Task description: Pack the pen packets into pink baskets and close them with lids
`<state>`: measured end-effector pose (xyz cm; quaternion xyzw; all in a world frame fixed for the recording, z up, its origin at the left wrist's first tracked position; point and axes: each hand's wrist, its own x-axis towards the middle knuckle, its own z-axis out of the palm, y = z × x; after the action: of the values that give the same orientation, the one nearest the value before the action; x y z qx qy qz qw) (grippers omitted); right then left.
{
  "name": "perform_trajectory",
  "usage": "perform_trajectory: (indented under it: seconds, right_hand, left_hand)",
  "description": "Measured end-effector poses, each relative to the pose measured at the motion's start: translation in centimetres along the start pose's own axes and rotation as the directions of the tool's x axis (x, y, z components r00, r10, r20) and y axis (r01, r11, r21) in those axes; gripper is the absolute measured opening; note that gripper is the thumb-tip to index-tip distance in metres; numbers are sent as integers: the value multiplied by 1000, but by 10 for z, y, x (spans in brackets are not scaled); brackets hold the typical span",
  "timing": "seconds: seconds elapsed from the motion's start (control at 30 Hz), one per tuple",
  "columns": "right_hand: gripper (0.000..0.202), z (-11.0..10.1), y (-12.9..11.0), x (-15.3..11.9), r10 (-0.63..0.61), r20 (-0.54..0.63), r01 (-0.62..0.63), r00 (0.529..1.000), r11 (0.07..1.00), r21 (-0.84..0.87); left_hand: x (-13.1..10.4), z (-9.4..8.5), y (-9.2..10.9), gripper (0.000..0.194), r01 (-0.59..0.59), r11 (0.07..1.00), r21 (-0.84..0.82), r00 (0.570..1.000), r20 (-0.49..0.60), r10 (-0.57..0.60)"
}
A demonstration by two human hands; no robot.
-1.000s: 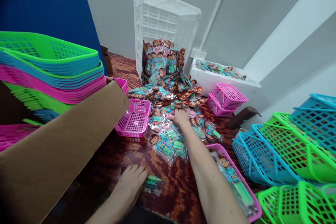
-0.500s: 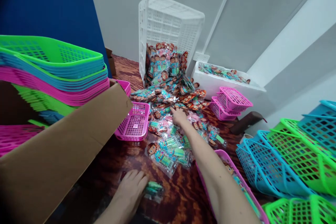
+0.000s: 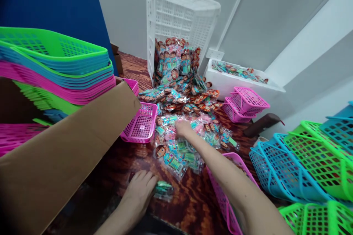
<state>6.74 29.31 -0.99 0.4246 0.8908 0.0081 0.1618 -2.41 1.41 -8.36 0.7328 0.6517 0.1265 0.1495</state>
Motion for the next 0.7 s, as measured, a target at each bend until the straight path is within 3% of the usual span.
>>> perform_trajectory:
  seconds: [0.17,0.43,0.57,0.63,0.7]
  right_hand:
    - [33,-3,2,-16,-36,-56,33,998,997,-65]
    - [31,-26,24,-50,-15,-271,-6,962,997,-75]
    - [22,-35,25,-74,-14,-395,6,918,1000,-22]
    - [19,-33,17,-86,-55,-358,66,932,998,19]
    - [19,-25,7,-96,-88,-235,106,968,993,61]
  left_hand:
    - [-2,-7,5,25,-11,1000,12,1000,-14,11]
    - [-4,-7,4,24,-24,1000,7,999,-26,24]
    - [-3,-7,3,24,-24,1000,9,1000,-8,24]
    - [-3,-9,4,23,-19,1000,18,1000,-3,19]
    - [-3,-13,6,23,-18,999,42,1000,9,18]
